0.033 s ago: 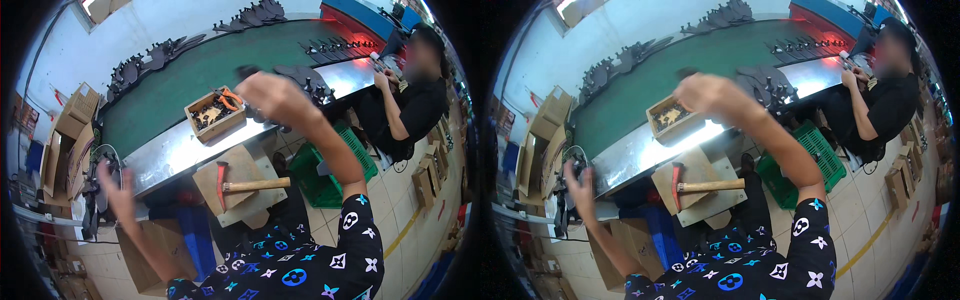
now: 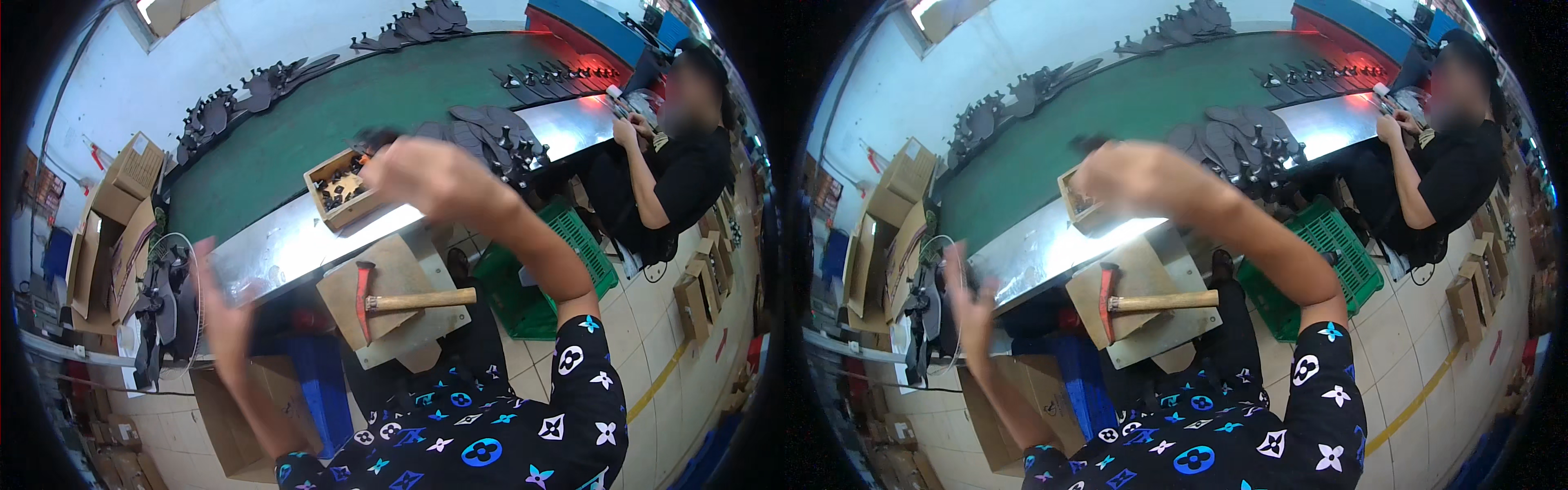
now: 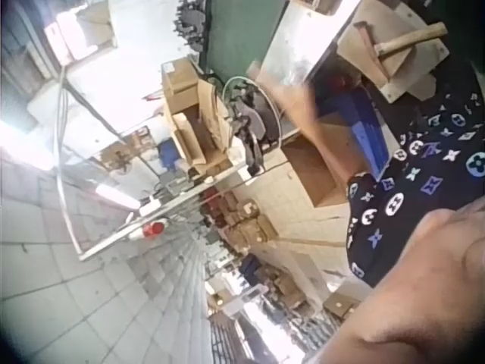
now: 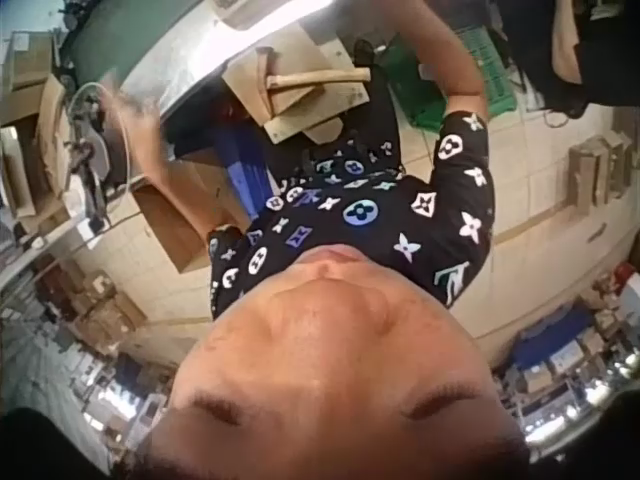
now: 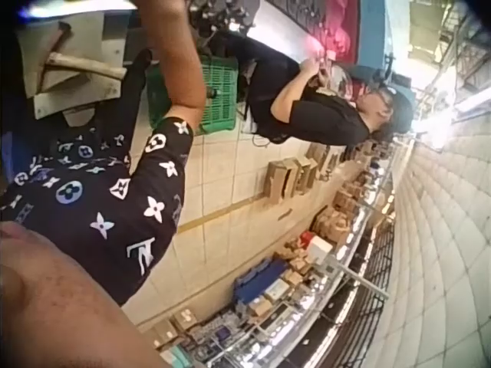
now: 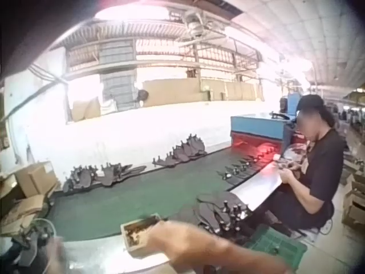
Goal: Using a hammer and manual assembly to attach and secure shoe components on a factory assembly line.
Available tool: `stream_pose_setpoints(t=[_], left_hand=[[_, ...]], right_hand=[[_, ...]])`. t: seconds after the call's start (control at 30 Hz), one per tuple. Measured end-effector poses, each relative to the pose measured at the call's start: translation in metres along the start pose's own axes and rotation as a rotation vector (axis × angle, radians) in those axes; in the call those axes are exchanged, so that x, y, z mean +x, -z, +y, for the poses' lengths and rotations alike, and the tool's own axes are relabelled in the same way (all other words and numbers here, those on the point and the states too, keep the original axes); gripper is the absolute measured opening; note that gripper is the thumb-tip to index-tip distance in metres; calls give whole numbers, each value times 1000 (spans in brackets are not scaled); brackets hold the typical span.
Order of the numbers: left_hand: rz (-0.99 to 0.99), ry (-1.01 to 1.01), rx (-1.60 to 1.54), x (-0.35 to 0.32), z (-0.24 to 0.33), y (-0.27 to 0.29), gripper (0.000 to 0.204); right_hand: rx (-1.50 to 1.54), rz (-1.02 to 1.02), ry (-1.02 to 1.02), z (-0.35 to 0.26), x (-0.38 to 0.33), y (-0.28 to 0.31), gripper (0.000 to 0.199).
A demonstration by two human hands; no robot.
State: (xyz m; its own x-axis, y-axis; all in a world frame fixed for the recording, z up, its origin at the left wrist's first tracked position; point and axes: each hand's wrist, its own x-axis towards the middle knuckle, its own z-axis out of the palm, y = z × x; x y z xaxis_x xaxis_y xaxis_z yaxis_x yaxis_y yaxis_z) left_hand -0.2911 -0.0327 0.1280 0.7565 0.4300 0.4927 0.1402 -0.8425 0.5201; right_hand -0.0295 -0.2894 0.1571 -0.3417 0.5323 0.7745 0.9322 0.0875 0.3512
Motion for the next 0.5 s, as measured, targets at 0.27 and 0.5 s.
stream_pose_setpoints(t=[0.27, 0.5], left_hand=[[-78, 415, -737, -73, 71, -72, 22], [-161, 458, -416, -84, 33, -133, 37]], right_hand=[[207, -53, -731, -138, -30, -24, 94], [257, -421, -1346, -243, -213, -8, 34]])
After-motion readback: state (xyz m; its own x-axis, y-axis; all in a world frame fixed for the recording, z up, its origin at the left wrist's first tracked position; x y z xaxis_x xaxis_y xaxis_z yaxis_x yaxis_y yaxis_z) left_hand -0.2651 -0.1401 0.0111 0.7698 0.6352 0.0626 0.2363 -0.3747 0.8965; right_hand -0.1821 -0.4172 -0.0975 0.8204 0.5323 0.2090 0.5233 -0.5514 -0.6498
